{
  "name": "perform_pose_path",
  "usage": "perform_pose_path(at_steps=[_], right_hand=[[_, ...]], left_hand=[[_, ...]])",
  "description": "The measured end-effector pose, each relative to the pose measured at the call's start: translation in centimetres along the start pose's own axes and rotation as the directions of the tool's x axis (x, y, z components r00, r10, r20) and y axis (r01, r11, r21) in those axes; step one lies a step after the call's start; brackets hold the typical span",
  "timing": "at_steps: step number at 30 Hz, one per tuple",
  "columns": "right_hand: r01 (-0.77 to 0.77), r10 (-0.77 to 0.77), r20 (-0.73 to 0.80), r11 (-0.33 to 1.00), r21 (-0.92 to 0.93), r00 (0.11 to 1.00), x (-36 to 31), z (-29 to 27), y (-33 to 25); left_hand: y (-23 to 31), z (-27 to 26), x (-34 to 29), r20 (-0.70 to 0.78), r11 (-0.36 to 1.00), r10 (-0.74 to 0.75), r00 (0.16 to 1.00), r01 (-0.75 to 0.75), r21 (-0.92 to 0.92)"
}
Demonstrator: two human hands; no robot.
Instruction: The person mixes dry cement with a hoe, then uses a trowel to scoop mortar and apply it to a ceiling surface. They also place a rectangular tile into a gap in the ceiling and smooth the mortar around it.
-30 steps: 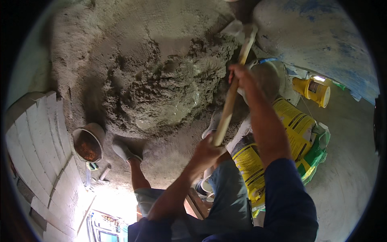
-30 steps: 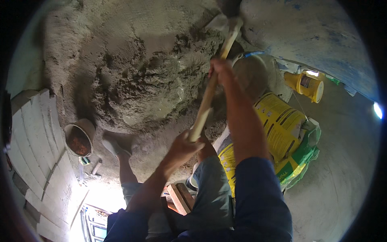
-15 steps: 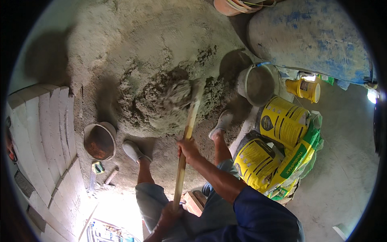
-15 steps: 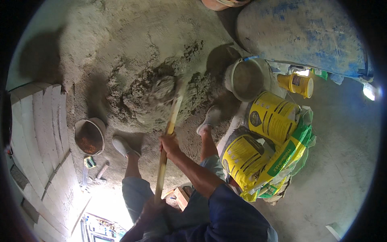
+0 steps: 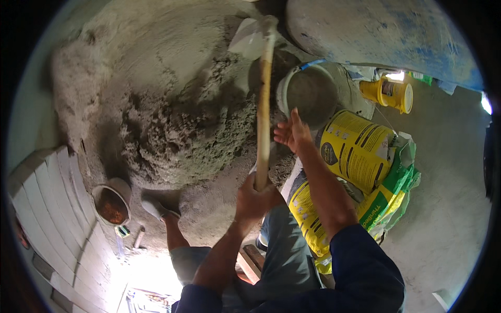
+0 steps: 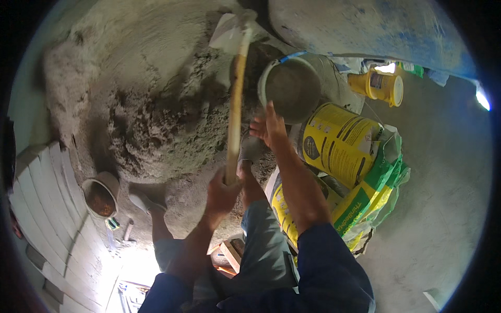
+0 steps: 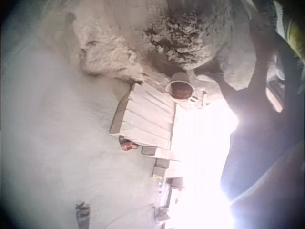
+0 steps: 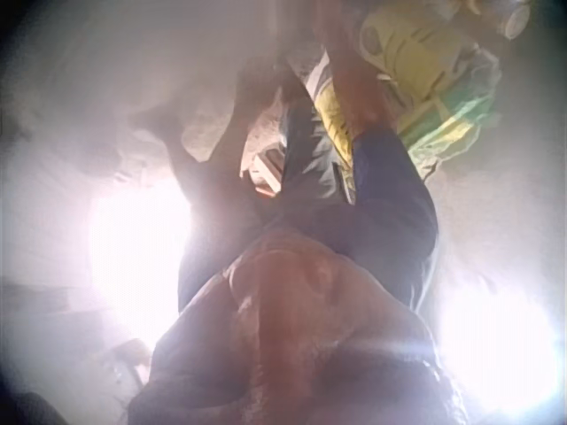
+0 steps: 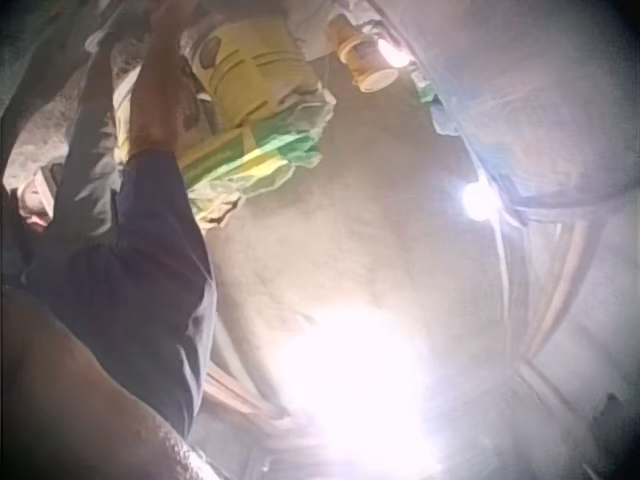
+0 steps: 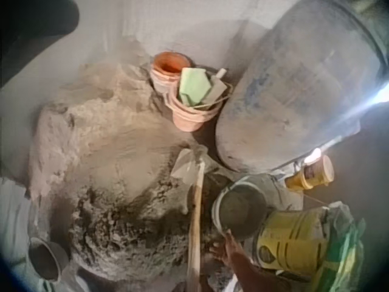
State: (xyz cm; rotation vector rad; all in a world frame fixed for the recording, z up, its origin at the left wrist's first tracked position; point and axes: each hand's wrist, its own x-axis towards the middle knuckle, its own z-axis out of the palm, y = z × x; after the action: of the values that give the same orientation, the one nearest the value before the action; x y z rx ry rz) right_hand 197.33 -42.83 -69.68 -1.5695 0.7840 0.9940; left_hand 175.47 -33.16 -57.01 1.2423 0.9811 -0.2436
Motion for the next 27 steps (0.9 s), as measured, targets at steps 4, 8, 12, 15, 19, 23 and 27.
perform_pose_path(at_steps=[4,8,12,15,19,23,27], right_hand=[[-0.109,0.200,-0.148,0.875,0.473,0.968,7.4,-5.4,4.9],[0.219,-0.033,-0.255,0.624,0.750,0.966,12.1,-4.6,4.7],[0.274,0.084,-0.432,0.662,0.698,0.898,13.6,-7.1,3.8],[0.222,0.085,-0.386,0.698,0.681,0.919,13.9,-10.2,3.0],[0.058,0.039,-0.111,0.653,0.755,0.993,12.0,-10.0,4.4],[-0.207,0.098,0.247,0.861,0.465,0.964,3.2,-2.2,1.2],[0.060,-0.091,0.441,0.995,0.083,0.893,0.5,6.2,-7.5]], left_hand=[[2.9,0.9,0.7,0.067,0.980,-0.201,0.977,0.201,0.002],[5.8,0.7,0.9,0.076,0.902,-0.422,0.903,0.427,-0.060],[6.4,0.2,0.6,0.046,0.875,-0.466,0.883,0.468,-0.122],[6.8,0.1,0.8,0.055,0.882,-0.447,0.893,0.450,-0.138],[7.2,0.1,1.0,0.092,0.884,-0.436,0.895,0.445,-0.141],[4.6,2.1,0.6,0.057,0.903,-0.430,0.901,0.430,0.009],[4.1,7.2,0.9,0.077,0.991,-0.131,0.988,0.128,0.042]])
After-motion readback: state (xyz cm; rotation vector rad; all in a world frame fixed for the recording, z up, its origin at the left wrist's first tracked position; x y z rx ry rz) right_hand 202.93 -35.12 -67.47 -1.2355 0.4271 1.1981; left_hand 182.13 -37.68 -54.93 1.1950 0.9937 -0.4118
